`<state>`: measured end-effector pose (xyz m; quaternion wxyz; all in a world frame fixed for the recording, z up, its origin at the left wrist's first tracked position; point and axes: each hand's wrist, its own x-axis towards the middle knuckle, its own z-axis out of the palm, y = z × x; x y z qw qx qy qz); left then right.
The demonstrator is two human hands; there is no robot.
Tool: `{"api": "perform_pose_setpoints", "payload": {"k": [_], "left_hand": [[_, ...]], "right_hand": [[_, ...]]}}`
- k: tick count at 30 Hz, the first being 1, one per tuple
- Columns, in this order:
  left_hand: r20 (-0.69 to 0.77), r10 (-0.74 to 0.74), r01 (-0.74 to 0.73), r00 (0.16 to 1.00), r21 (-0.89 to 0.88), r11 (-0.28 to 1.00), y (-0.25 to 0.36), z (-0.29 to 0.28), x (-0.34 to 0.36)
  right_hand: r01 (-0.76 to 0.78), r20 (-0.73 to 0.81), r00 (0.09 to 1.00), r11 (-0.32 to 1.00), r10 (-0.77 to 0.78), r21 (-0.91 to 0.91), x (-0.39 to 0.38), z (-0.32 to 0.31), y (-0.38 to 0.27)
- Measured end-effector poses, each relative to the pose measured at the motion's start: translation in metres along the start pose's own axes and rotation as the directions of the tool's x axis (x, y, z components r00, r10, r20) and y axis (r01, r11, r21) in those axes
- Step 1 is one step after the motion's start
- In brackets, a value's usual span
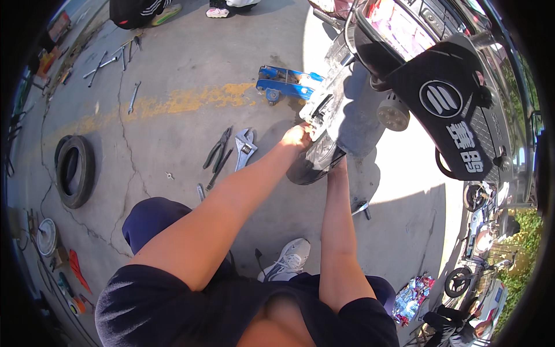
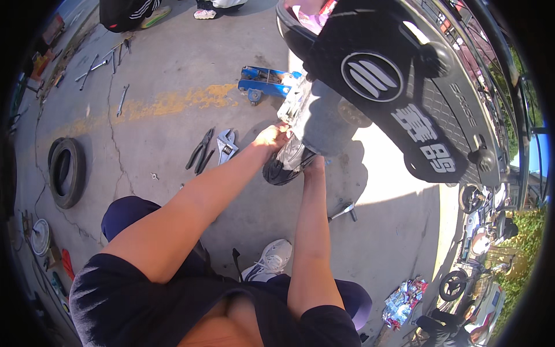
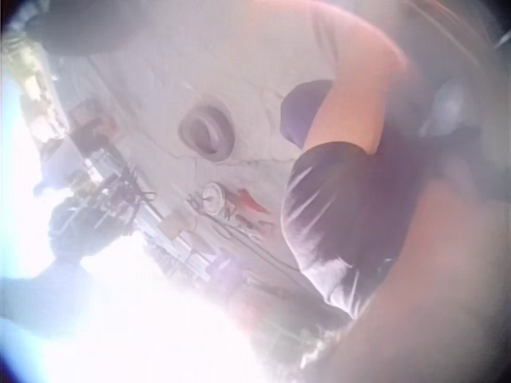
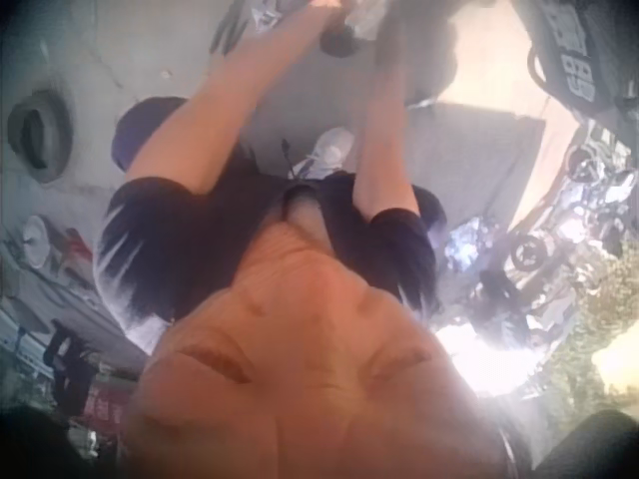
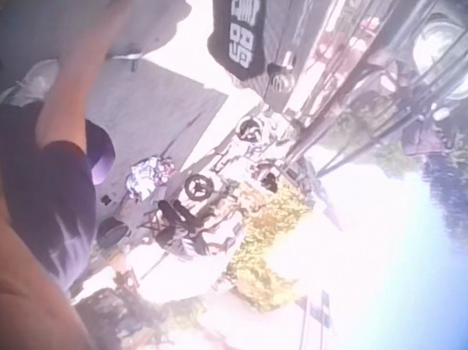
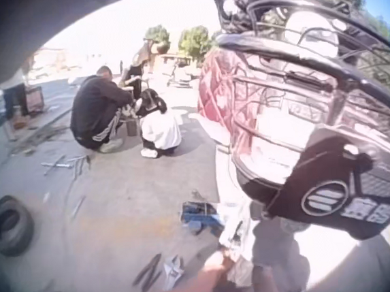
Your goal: The person removes a tire from a scooter, inflates it using a pressure gauge, and then reinstalls it. They use a wrench to loosen and tighten the axle nut and a tire lever to assist with the tire removal.
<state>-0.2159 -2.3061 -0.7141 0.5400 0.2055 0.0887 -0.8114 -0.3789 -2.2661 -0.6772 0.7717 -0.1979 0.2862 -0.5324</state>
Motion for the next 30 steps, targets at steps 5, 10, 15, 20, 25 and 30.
{"api": "perform_pose_setpoints", "payload": {"k": [5,10,15,20,25,30], "left_hand": [[-0.121,-0.007,0.005,0.993,-0.02,1.0,-0.021,0.015,-0.009],[-0.102,0.052,-0.05,0.993,0.015,0.999,0.003,0.008,-0.037],[-0.237,0.221,-0.08,0.946,0.491,0.867,0.025,-0.01,-0.086],[-0.263,0.654,0.06,0.71,0.947,0.316,0.151,-0.108,-0.137],[-0.483,0.519,0.618,0.705,0.777,-0.116,0.187,-0.178,-0.231],[-0.279,0.513,0.548,0.812,0.666,-0.506,0.125,-0.191,-0.258]], "right_hand": [[0.115,-0.032,0.993,0.992,-0.117,-0.055,-0.014,0.004,-0.013],[0.135,0.023,0.991,0.991,-0.135,0.023,-0.016,0.035,0.0],[0.084,0.077,0.991,0.967,-0.105,0.241,-0.014,0.012,-0.013],[0.102,0.029,0.994,0.978,-0.109,0.179,-0.019,0.02,-0.023],[0.121,-0.009,0.993,0.981,-0.121,0.154,-0.023,0.021,-0.028],[0.124,-0.026,0.992,0.978,-0.121,0.168,-0.023,0.021,-0.023]]}}
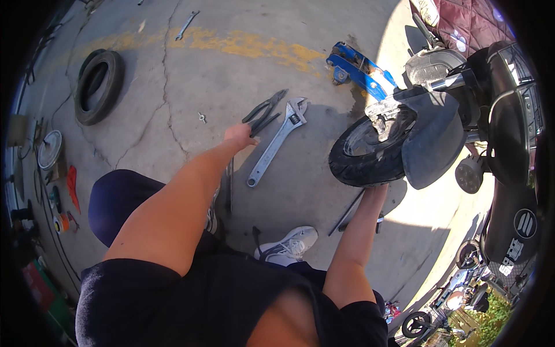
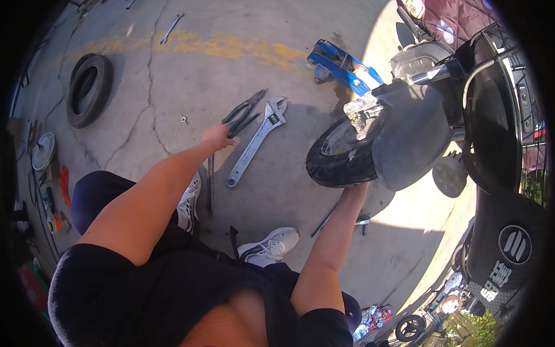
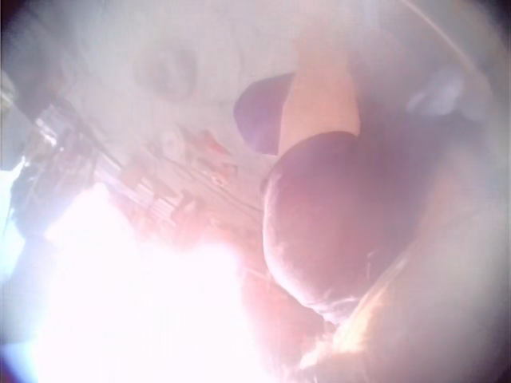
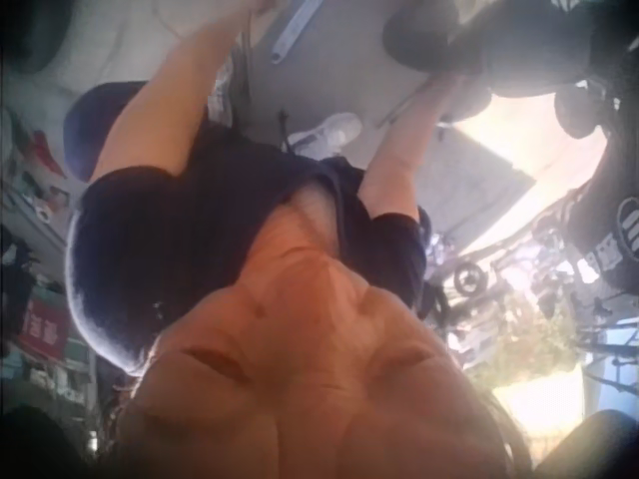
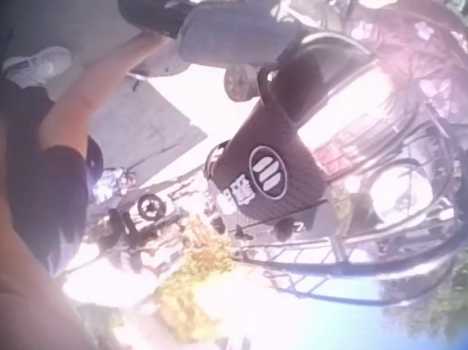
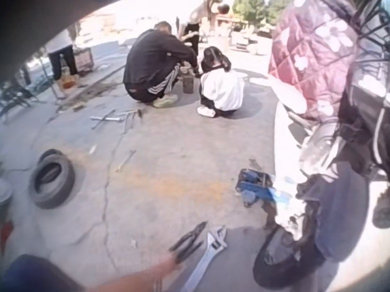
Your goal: The person removes a tire from a scooter, inflates it using a pressure gauge, and then reinstalls it. They use a wrench to loosen and tighten the axle nut and a tire lever to assist with the tire removal.
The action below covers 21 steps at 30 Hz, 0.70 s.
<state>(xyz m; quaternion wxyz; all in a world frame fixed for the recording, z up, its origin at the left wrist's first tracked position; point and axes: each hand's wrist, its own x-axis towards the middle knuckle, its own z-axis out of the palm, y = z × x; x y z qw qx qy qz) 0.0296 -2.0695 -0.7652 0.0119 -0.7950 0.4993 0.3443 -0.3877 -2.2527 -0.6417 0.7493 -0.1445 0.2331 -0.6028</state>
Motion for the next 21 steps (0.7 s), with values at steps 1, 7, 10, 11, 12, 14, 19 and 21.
{"api": "perform_pose_setpoints", "payload": {"k": [1,7,10,11,12,14,19,21], "left_hand": [[-0.02,0.019,-0.018,1.0,0.047,0.999,0.003,0.011,0.001],[0.476,0.024,0.065,0.879,-0.17,0.983,0.018,-0.009,0.016],[0.673,0.314,0.447,0.669,-0.703,0.553,0.004,-0.044,0.029],[0.644,0.369,0.41,0.671,-0.736,0.539,0.008,-0.053,0.036],[0.609,0.418,0.371,0.674,-0.768,0.521,0.013,-0.065,0.042],[0.51,0.49,0.274,0.707,-0.836,0.475,0.029,-0.087,0.054],[0.269,0.503,-0.057,0.821,-0.838,0.542,0.113,-0.119,0.056],[0.199,0.536,-0.192,0.821,-0.787,0.586,0.131,-0.122,0.067]], "right_hand": [[0.004,0.002,1.0,1.0,-0.004,-0.008,0.003,0.002,-0.001],[0.032,-0.018,0.999,0.999,-0.032,-0.03,0.005,-0.001,0.0],[0.034,-0.024,0.999,0.999,-0.035,-0.033,0.006,0.0,0.001],[0.035,-0.026,0.999,0.999,-0.036,-0.036,0.005,-0.001,-0.001],[0.034,-0.026,0.999,0.999,-0.035,-0.037,0.006,0.0,0.0],[0.04,-0.027,0.999,0.998,-0.041,-0.039,0.007,0.001,0.0],[0.049,-0.044,0.998,0.997,-0.051,-0.052,0.004,-0.001,0.0],[0.047,-0.051,0.997,0.998,-0.05,-0.052,0.005,-0.001,0.0]]}}
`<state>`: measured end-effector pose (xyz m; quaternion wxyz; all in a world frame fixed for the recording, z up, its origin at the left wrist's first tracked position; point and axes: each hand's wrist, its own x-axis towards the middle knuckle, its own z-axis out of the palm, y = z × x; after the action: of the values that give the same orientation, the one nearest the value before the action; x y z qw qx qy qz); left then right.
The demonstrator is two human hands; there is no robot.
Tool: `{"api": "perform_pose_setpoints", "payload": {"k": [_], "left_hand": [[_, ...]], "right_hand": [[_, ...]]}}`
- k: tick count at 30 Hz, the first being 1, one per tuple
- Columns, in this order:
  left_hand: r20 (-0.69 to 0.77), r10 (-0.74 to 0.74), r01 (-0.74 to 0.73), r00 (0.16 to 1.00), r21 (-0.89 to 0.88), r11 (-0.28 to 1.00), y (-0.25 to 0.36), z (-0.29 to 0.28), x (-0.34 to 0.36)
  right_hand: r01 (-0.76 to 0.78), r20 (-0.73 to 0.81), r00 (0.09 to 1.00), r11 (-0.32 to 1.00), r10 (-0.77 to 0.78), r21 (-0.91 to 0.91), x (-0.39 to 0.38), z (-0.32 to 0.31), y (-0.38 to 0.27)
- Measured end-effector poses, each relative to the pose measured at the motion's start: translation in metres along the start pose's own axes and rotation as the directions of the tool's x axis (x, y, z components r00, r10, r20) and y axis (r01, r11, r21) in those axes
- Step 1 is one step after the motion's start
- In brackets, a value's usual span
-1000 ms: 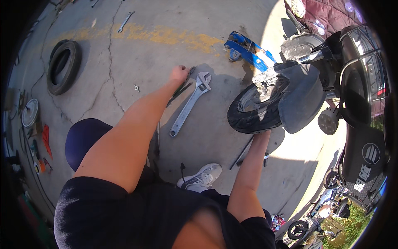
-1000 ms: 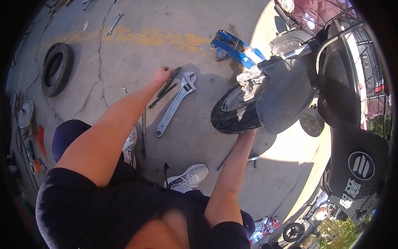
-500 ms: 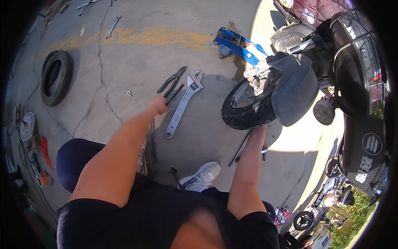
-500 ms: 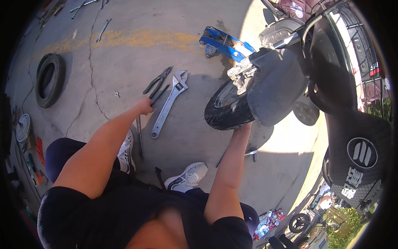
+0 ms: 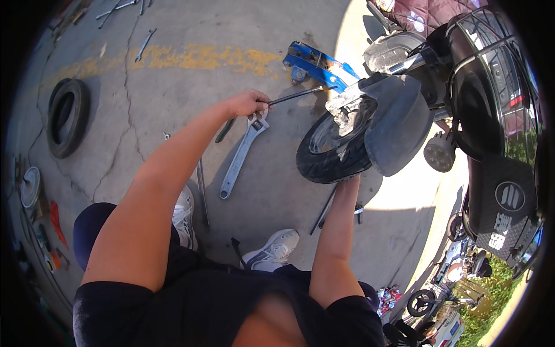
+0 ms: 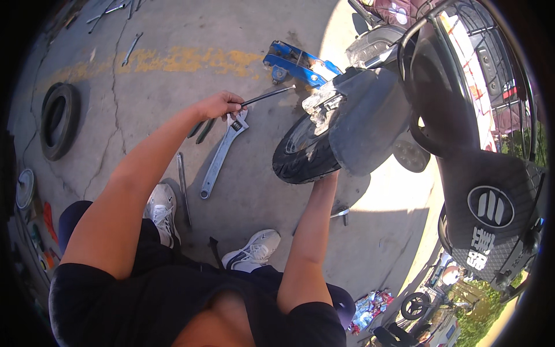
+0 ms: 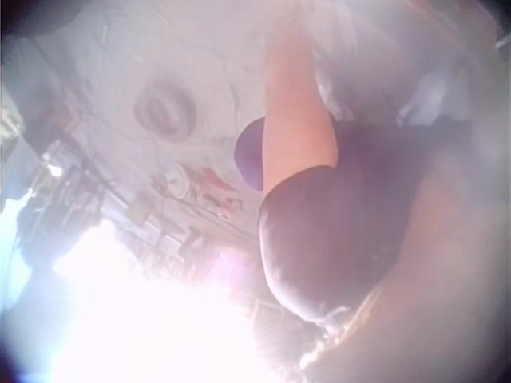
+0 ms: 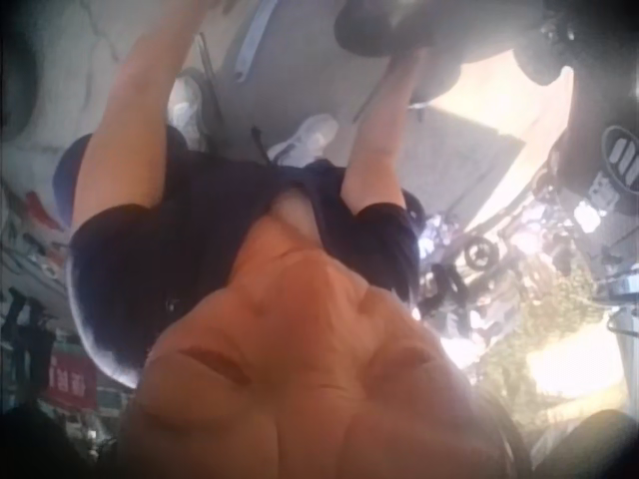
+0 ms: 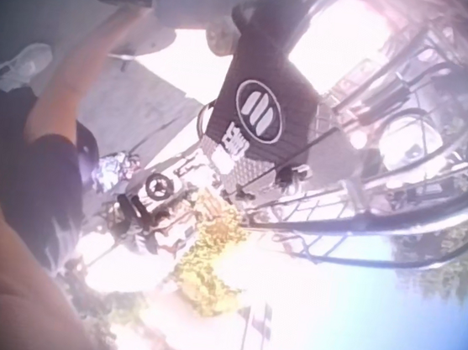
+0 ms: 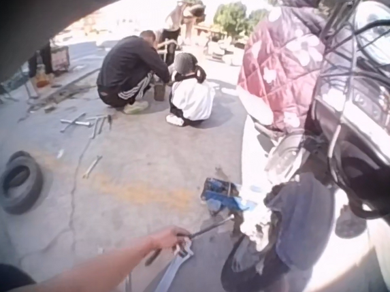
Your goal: The person removes a tire from a scooter, inflates it using a pressure gauge, and then reinstalls it. They use a wrench to loosen and tighten the axle nut and a tire lever to assist with the tire removal.
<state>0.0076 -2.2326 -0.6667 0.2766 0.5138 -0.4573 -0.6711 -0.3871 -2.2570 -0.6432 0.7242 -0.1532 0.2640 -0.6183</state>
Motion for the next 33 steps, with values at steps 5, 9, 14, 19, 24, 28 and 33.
{"api": "perform_pose_setpoints", "payload": {"k": [5,9,14,19,24,28,33], "left_hand": [[-0.016,0.166,-0.151,0.986,0.337,0.929,0.02,0.011,0.025],[-0.008,0.187,-0.172,0.982,0.362,0.916,0.015,0.015,0.038],[0.03,0.23,-0.217,0.973,0.466,0.858,0.01,0.008,0.053],[0.033,0.436,-0.378,0.9,0.56,0.737,0.005,-0.015,0.082],[0.138,0.651,-0.571,0.746,0.634,0.52,0.054,-0.033,0.113],[0.097,0.534,-0.511,0.84,0.474,0.717,0.087,-0.033,0.121],[-0.194,0.377,-0.262,0.906,0.441,0.858,0.101,-0.001,0.114]], "right_hand": [[0.007,-0.01,1.0,1.0,-0.007,-0.013,0.001,-0.001,0.002],[0.006,-0.017,1.0,1.0,-0.006,-0.019,0.001,-0.002,0.003],[0.019,-0.031,0.999,1.0,-0.019,-0.025,0.0,-0.005,0.0],[0.014,-0.028,1.0,0.999,-0.015,-0.028,0.002,-0.004,0.004],[0.022,-0.037,0.999,0.999,-0.024,-0.042,0.0,-0.008,0.001],[-0.001,-0.041,0.999,0.999,-0.001,-0.044,0.0,-0.009,0.008],[0.009,-0.057,0.998,0.998,-0.013,-0.067,-0.004,-0.012,0.002]]}}
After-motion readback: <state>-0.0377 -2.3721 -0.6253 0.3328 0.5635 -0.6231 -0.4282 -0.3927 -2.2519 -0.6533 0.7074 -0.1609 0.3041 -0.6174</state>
